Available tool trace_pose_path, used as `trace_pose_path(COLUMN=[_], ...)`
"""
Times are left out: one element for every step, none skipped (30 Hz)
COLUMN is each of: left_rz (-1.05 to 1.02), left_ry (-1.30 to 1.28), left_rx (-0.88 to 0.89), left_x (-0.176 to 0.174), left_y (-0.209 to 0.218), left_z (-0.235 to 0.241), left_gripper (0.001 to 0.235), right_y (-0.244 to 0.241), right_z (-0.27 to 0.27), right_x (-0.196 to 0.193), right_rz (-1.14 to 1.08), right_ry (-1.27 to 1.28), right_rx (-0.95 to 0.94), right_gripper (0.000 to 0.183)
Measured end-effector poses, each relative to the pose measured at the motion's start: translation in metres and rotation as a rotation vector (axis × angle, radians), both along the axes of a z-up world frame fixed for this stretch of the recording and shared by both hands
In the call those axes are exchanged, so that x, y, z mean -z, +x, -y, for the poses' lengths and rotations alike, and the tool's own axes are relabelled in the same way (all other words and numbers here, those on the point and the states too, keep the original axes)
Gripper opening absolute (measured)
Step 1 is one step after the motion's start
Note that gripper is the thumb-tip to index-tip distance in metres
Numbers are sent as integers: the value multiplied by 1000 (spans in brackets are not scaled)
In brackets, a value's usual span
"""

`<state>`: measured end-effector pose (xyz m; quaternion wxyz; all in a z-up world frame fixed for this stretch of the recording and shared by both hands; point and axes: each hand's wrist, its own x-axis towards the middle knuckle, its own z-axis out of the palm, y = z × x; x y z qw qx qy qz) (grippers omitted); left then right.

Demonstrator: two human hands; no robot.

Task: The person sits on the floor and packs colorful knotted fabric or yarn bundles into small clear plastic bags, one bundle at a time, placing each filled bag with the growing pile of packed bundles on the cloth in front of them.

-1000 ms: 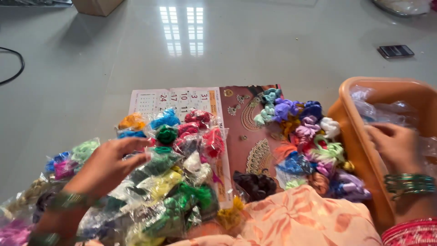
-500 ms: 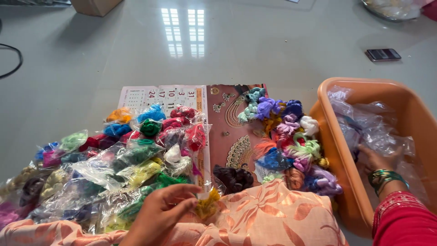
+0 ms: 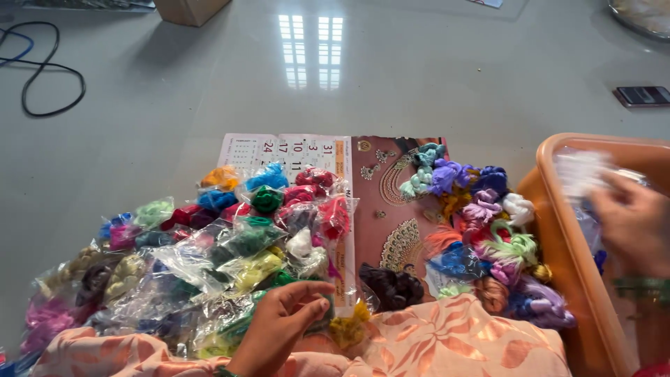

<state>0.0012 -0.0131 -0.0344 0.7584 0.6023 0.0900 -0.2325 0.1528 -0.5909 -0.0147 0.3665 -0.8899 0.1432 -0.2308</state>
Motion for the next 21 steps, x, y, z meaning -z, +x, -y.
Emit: trace_pose_path(left_rz=[74,146,146,60,-26,-30,-13,10,12,25,38,40,76,112,114,185,255,254,295,335,333], left_ry=[-37,-79,-83,-123,-163,-161,-358,-551,-545,-481,-417,-418,-398,-381,-384,-299,-212,-215,-142,-66,-67], left_rx=[-22,-48,-51,-89,-128,-145,-148,-149,-166,-212,-258,-264,-331,-397,-402,-431,-460,-463,-458,-453,-455], left_x=[6,11,-5,-22,-39,-30,-20,-10,-9,-9,-9,-7,-5,-3,-5,-8,-10,-8,-5,-3,0], left_y=[2,1,3,4,5,2,-2,-4,-8,-8,-9,-7,-6,-4,-3,-1,1,1,1,1,0], left_z=[-2,-2,-1,-2,-4,-8,-12,-18,-22,-24,-26,-30,-33,-35,-36,-35,-33,-31,-28,-25,-25], left_gripper=[32,33,33,34,35,35,30,29,29,27,24,24,21,18,18,16,17,17,12,8,8], right_y=[-12,-39,-52,-64,-77,-82,-88,-93,-96,-99,-101,-103,-104,-104,-105,-105,-106,-112,-118,-124,-127], right_z=[-72,-143,-188,-235,-283,-307,-330,-355,-366,-376,-386,-390,-392,-393,-396,-396,-396,-405,-413,-421,-422], right_x=[-44,-84,-99,-113,-127,-126,-125,-124,-120,-118,-116,-111,-106,-102,-99,-96,-93,-95,-98,-100,-92], right_rz=[-72,-147,-148,-276,-409,-416,-442,-464,-466,-419,-371,-372,-320,-270,-271,-310,-344,-346,-458,-569,-571], right_ry=[61,118,113,202,289,291,304,319,322,333,343,341,420,494,489,598,702,698,732,768,767], right_rx=[-233,-468,-470,-721,-968,-985,-1099,-1214,-1231,-1281,-1331,-1338,-1244,-1146,-1152,-1001,-847,-847,-807,-763,-763], right_gripper=[40,38,38,43,49,49,50,51,51,51,51,51,48,45,45,42,40,40,43,47,47])
